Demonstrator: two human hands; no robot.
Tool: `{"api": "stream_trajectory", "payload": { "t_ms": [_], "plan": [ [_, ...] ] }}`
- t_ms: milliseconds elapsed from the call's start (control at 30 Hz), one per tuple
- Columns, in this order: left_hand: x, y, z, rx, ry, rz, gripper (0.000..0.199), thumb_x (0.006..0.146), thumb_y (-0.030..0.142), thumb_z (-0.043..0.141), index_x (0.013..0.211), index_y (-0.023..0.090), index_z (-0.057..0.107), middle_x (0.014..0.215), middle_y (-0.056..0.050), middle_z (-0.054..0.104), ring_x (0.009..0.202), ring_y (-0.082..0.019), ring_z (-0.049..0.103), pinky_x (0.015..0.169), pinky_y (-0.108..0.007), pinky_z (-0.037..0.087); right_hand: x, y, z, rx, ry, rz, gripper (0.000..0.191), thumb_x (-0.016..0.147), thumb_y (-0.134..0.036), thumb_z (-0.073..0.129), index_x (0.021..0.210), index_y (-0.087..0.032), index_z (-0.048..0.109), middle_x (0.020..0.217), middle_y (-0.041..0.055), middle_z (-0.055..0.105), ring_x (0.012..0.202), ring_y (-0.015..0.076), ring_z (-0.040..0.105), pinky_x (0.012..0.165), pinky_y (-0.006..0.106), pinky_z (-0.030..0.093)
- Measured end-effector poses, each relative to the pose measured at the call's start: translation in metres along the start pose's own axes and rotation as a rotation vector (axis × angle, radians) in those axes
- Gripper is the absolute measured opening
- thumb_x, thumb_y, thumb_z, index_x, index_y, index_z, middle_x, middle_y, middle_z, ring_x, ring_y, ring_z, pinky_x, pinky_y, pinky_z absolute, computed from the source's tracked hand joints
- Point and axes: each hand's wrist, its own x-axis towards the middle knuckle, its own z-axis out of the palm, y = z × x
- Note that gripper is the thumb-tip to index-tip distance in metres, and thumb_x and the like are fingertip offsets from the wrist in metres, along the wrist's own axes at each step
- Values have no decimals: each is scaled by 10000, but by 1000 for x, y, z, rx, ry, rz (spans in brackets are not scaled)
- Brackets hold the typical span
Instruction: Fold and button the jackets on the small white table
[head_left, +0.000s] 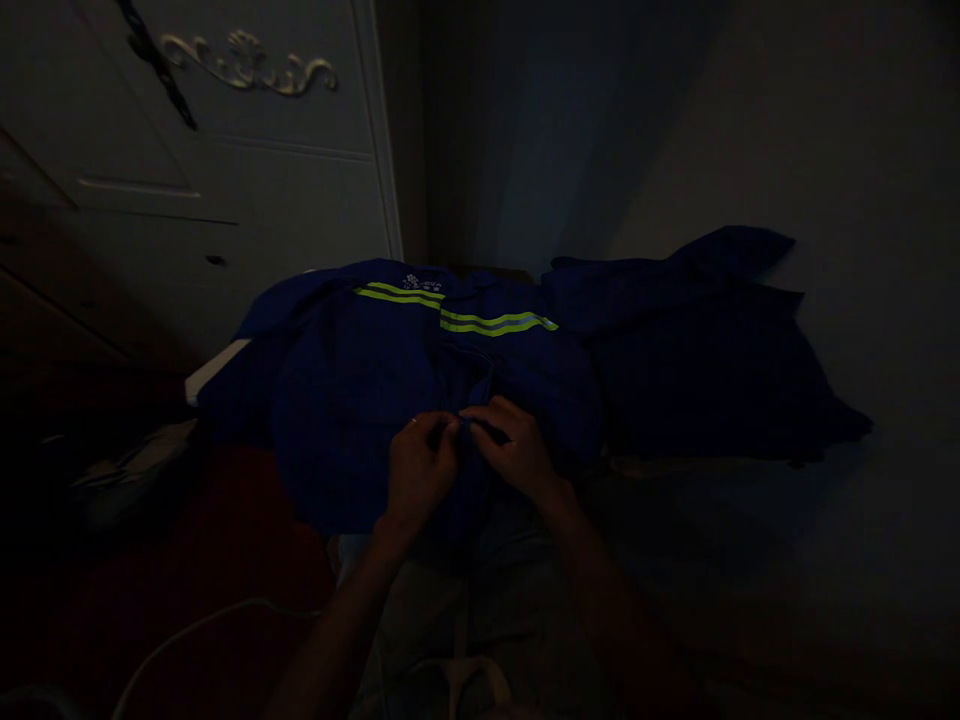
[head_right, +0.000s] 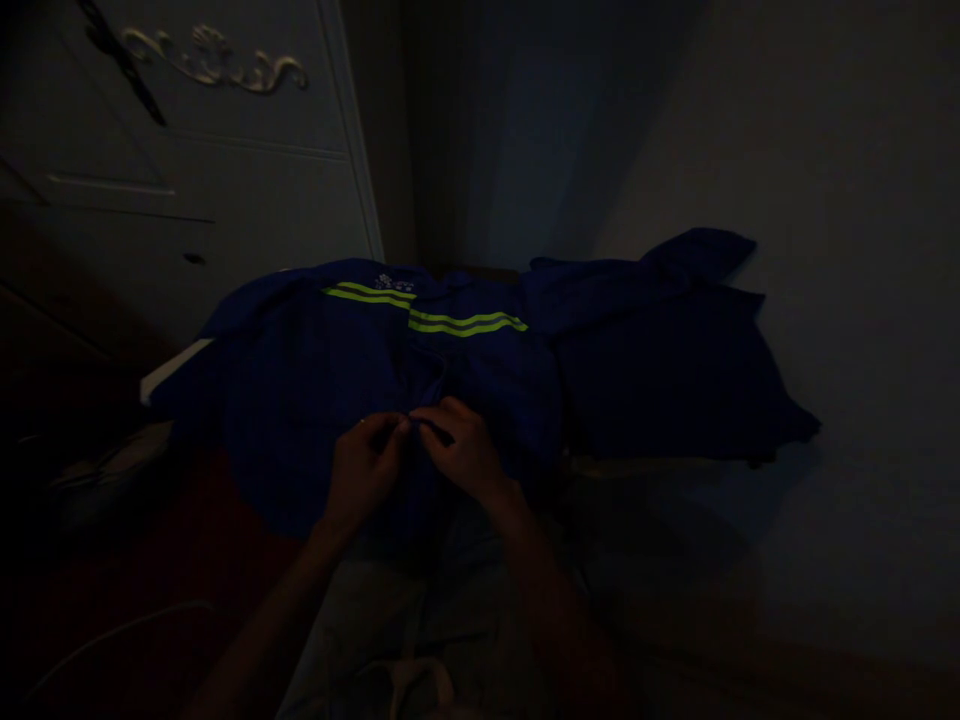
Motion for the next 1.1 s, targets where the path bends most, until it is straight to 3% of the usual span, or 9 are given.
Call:
{"api": "stream_trajectory", "payload": {
  "t_ms": [233, 400, 633, 733, 833, 967, 1100],
  "plan": [
    [-1, 2, 3, -16, 15, -36, 179, 869, 274, 535, 834, 184, 686, 847, -43, 720, 810, -202, 667, 753, -320, 493, 1, 21, -9, 38, -152, -86, 268, 925, -285, 577, 1156, -252, 708, 890, 23, 616, 780, 133, 586, 713, 247, 499],
    [0, -1, 3, -25, 8, -35, 203, 862, 281, 530, 876, 169, 699, 879, -66, 724, 843, -214, 664, 794, -337, 490, 13, 18, -16, -78, -252, -176, 258, 932, -255, 557, 1129, -209, 717, 837, 27, 573, 714, 123, 555, 647, 226, 468],
    [2, -5, -6, -221, -200, -114, 265, 872, 319, 504, 960, 170, 704, 963, -64, 719, 894, -207, 656, 808, -319, 481, 34, 11, -25, -111, -406, -289, 175, 883, -180, 620, 1028, -163, 718, 843, 35, 602, 711, 119, 569, 640, 218, 457],
    [2, -6, -8, -216, -232, -126, 307, 829, 403, 609, 1010, 168, 691, 953, -61, 709, 885, -216, 649, 779, -315, 478, 38, 12, -26, -83, -417, -285, 161, 872, -170, 648, 1017, -157, 716, 844, 33, 610, 713, 117, 578, 641, 216, 457],
    [4, -9, -9, -173, -261, -79, 348, 778, 442, 684, 990, 166, 692, 909, -53, 703, 837, -209, 638, 752, -310, 469, 38, 13, -28, -48, -435, -270, 150, 883, -173, 646, 1014, -170, 718, 839, 24, 616, 705, 111, 575, 654, 217, 457],
    [12, -13, -11, -177, -340, -3, 248, 809, 375, 641, 943, 175, 704, 858, -37, 696, 787, -185, 625, 718, -289, 458, 37, 12, -30, -25, -468, -247, 163, 907, -131, 602, 1010, -177, 719, 848, 22, 616, 736, 109, 585, 692, 221, 461],
    [16, -17, -11, -225, -353, -12, 231, 805, 374, 634, 904, 181, 714, 843, -34, 700, 788, -186, 627, 723, -285, 456, 40, 13, -33, -90, -499, -235, 191, 921, -119, 571, 1029, -180, 715, 851, 25, 585, 753, 113, 582, 684, 221, 463]
  ]
}}
